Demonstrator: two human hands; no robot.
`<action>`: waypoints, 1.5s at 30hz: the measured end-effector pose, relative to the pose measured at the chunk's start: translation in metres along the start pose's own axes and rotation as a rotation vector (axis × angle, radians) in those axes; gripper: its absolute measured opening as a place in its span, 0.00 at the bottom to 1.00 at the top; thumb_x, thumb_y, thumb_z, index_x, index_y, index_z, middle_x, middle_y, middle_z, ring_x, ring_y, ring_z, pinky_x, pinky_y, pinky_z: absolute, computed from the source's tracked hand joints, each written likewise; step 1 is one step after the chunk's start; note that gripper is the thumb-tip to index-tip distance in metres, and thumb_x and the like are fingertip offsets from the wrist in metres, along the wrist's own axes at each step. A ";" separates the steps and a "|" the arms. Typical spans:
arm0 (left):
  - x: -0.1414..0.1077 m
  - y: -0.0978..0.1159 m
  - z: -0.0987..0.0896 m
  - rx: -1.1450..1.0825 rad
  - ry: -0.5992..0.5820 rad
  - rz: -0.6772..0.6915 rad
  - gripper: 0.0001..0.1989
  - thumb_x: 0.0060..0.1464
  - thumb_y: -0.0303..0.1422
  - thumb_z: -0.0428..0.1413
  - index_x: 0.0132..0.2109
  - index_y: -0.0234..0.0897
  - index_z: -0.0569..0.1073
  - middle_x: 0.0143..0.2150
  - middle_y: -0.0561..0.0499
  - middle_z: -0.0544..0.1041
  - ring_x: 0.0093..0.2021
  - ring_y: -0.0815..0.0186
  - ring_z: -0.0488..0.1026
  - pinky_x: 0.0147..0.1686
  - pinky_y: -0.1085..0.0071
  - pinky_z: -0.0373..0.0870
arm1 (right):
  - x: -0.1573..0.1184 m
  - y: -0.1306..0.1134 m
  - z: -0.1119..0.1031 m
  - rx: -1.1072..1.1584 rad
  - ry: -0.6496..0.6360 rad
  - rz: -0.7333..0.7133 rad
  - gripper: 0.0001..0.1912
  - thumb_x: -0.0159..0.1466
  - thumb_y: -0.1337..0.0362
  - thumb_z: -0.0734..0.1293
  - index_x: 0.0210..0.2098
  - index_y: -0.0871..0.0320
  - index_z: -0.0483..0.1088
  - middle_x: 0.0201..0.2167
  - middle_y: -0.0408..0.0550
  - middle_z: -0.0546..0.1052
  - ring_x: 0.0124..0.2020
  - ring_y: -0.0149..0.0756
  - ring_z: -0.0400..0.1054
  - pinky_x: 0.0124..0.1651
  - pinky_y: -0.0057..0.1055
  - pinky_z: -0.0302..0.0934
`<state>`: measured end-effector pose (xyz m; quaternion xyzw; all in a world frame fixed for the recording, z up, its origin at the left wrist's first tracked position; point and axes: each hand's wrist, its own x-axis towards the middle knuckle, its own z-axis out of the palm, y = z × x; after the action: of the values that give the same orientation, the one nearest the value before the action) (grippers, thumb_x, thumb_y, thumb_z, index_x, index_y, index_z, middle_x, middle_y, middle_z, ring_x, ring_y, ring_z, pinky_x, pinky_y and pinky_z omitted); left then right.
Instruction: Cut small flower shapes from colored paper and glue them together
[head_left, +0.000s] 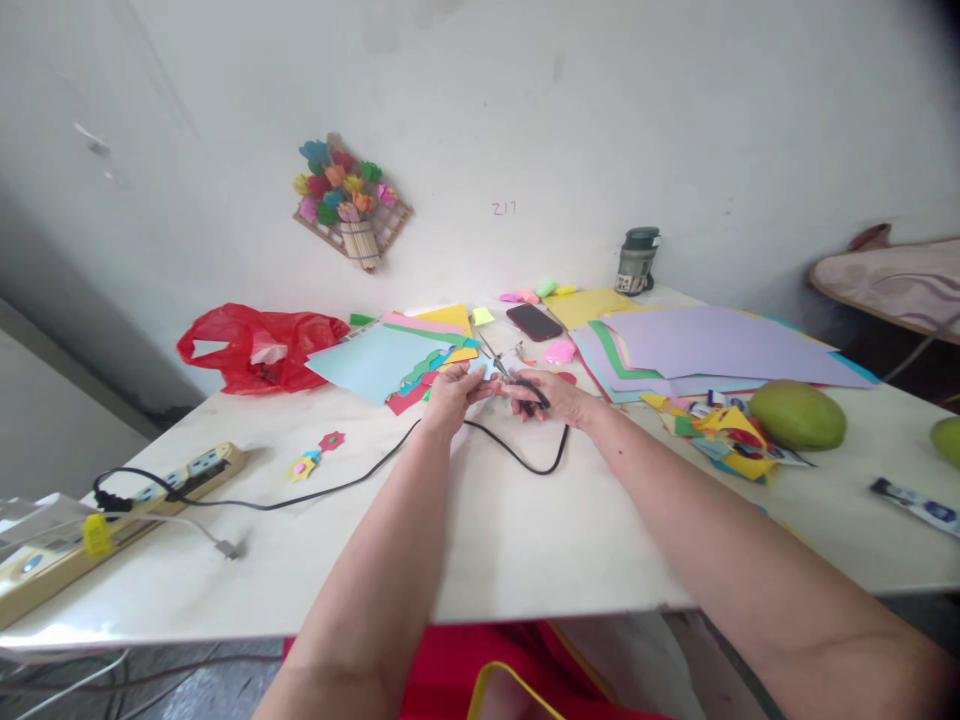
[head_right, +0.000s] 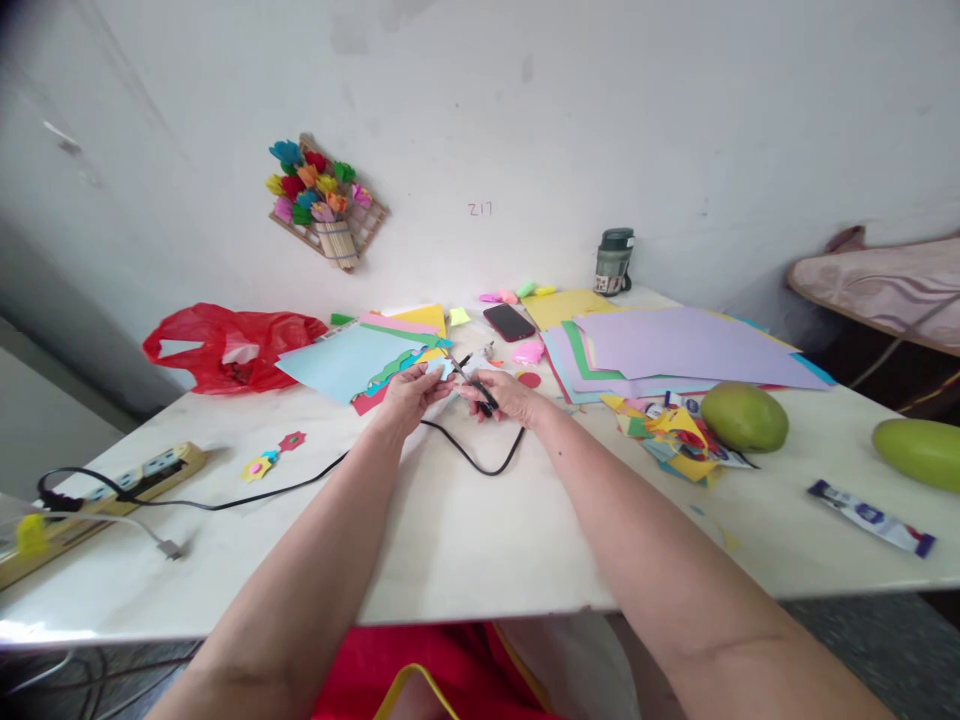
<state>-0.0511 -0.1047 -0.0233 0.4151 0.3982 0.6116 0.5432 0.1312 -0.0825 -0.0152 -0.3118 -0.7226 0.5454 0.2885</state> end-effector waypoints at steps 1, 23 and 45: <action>0.000 0.000 0.000 0.007 0.001 -0.001 0.12 0.46 0.31 0.65 0.35 0.30 0.71 0.30 0.48 0.78 0.28 0.70 0.77 0.35 0.75 0.74 | 0.000 0.000 0.000 0.002 -0.004 -0.005 0.16 0.57 0.53 0.67 0.30 0.60 0.64 0.23 0.44 0.72 0.20 0.26 0.65 0.15 0.22 0.49; -0.002 -0.001 -0.001 -0.088 -0.086 0.031 0.10 0.41 0.28 0.65 0.30 0.30 0.72 0.29 0.50 0.77 0.31 0.68 0.77 0.40 0.71 0.75 | 0.002 0.004 0.000 0.019 0.028 0.035 0.18 0.57 0.51 0.68 0.30 0.59 0.64 0.22 0.42 0.71 0.18 0.25 0.63 0.14 0.22 0.48; -0.001 -0.005 0.000 -0.102 -0.013 -0.076 0.04 0.46 0.25 0.62 0.32 0.31 0.74 0.28 0.49 0.78 0.28 0.70 0.76 0.37 0.72 0.76 | 0.001 0.003 0.002 -0.028 0.011 0.016 0.17 0.57 0.51 0.67 0.29 0.59 0.63 0.21 0.42 0.70 0.17 0.25 0.62 0.14 0.21 0.48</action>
<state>-0.0491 -0.1056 -0.0277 0.3756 0.3783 0.6074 0.5889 0.1299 -0.0822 -0.0182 -0.3246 -0.7259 0.5360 0.2835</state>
